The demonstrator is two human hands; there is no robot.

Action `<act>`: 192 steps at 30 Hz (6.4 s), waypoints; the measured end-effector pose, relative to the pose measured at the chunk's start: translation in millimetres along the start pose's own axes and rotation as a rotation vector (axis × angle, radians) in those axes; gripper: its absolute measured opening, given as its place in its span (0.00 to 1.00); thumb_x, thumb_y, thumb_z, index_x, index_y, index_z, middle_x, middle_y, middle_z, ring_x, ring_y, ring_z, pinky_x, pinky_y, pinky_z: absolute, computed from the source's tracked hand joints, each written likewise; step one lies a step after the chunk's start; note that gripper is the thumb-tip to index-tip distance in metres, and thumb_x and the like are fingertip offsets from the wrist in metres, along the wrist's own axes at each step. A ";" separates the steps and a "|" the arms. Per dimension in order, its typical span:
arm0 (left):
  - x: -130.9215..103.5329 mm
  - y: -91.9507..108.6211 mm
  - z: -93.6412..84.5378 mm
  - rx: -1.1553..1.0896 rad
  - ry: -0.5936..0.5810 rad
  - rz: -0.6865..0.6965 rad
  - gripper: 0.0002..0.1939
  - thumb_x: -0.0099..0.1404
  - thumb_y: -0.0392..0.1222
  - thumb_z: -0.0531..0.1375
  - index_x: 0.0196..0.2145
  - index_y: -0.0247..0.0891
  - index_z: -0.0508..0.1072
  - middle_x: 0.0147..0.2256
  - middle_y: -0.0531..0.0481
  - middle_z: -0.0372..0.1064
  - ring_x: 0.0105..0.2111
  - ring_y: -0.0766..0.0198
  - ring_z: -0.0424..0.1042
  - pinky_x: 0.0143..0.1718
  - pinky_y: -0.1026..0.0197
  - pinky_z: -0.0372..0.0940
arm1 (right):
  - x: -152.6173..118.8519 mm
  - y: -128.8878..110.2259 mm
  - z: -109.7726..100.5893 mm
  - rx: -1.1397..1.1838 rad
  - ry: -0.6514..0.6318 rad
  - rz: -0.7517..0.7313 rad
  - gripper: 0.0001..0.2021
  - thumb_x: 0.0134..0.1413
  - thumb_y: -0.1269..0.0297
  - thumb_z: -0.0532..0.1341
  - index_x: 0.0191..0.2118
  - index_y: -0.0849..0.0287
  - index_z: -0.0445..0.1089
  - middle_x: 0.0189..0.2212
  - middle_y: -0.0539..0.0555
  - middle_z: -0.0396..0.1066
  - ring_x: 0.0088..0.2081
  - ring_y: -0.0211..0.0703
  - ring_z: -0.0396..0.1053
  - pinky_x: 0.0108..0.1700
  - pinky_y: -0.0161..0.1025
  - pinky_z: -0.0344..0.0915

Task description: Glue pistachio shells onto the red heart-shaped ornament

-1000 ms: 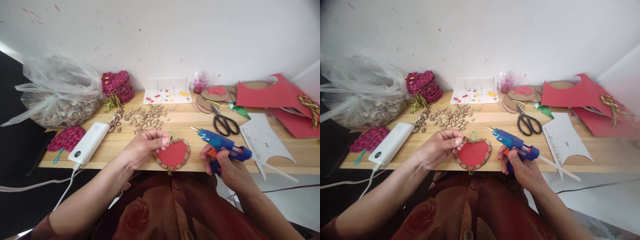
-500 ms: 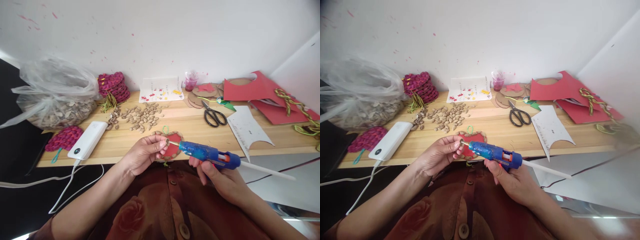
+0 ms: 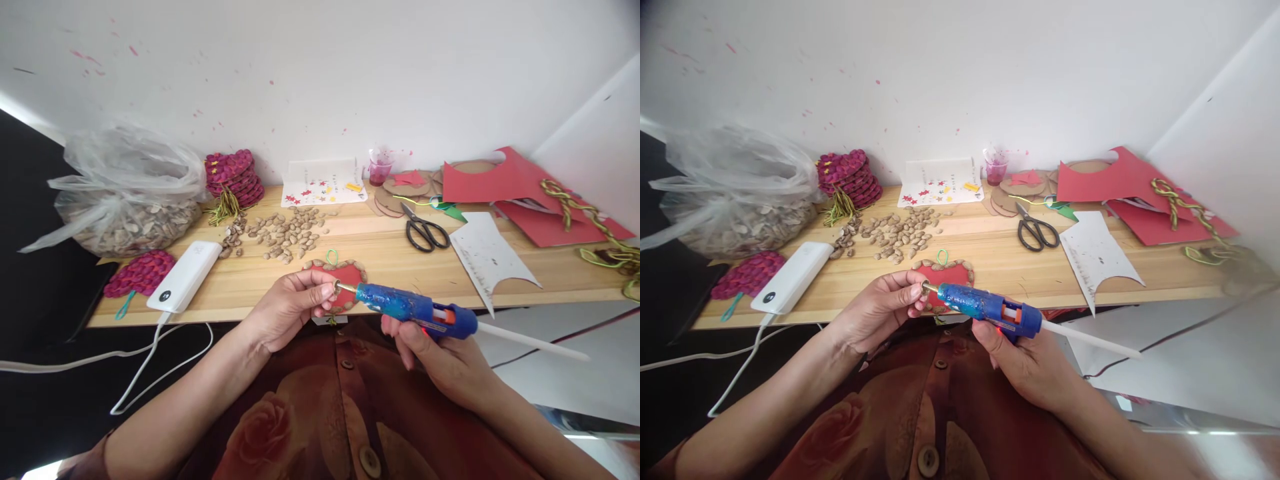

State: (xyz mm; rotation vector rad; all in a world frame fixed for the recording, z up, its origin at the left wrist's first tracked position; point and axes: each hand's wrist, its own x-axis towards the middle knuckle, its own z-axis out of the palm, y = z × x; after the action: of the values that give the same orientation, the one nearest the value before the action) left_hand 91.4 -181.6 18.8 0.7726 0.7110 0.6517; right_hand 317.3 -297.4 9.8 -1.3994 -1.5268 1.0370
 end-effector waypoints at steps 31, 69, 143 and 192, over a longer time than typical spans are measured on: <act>-1.7 -2.1 -2.5 0.047 -0.006 0.017 0.13 0.53 0.44 0.76 0.30 0.34 0.80 0.26 0.52 0.71 0.26 0.73 0.65 0.29 0.69 0.59 | -2.7 0.4 -1.1 -0.074 0.016 0.037 0.20 0.68 0.49 0.54 0.28 0.55 0.70 0.19 0.48 0.68 0.25 0.42 0.67 0.34 0.43 0.64; 1.9 -1.8 -5.1 -0.092 0.020 0.040 0.12 0.51 0.39 0.76 0.31 0.33 0.80 0.24 0.52 0.70 0.24 0.74 0.66 0.26 0.72 0.61 | -0.9 -4.2 -3.1 -0.109 0.011 -0.125 0.18 0.68 0.52 0.55 0.27 0.53 0.66 0.26 0.51 0.70 0.32 0.45 0.70 0.39 0.43 0.68; 49.2 9.6 -11.5 1.468 0.067 0.548 0.11 0.70 0.36 0.57 0.35 0.40 0.80 0.40 0.44 0.73 0.37 0.60 0.71 0.41 0.60 0.63 | 76.9 25.6 -13.7 0.777 0.077 0.449 0.14 0.58 0.50 0.66 0.35 0.57 0.72 0.25 0.51 0.71 0.19 0.34 0.61 0.18 0.33 0.56; 44.1 -5.8 -18.9 1.498 0.157 0.816 0.07 0.69 0.31 0.60 0.38 0.36 0.79 0.43 0.45 0.74 0.44 0.64 0.75 0.46 0.63 0.71 | 72.2 34.5 -11.5 0.694 0.038 0.358 0.08 0.63 0.54 0.63 0.38 0.53 0.73 0.20 0.47 0.69 0.20 0.36 0.61 0.20 0.31 0.57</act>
State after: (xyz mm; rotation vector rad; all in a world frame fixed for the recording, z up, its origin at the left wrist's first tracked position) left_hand 104.6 -144.9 -9.7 2.4962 0.9887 0.8524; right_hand 335.0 -223.0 -16.4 -1.1836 -0.7638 1.5572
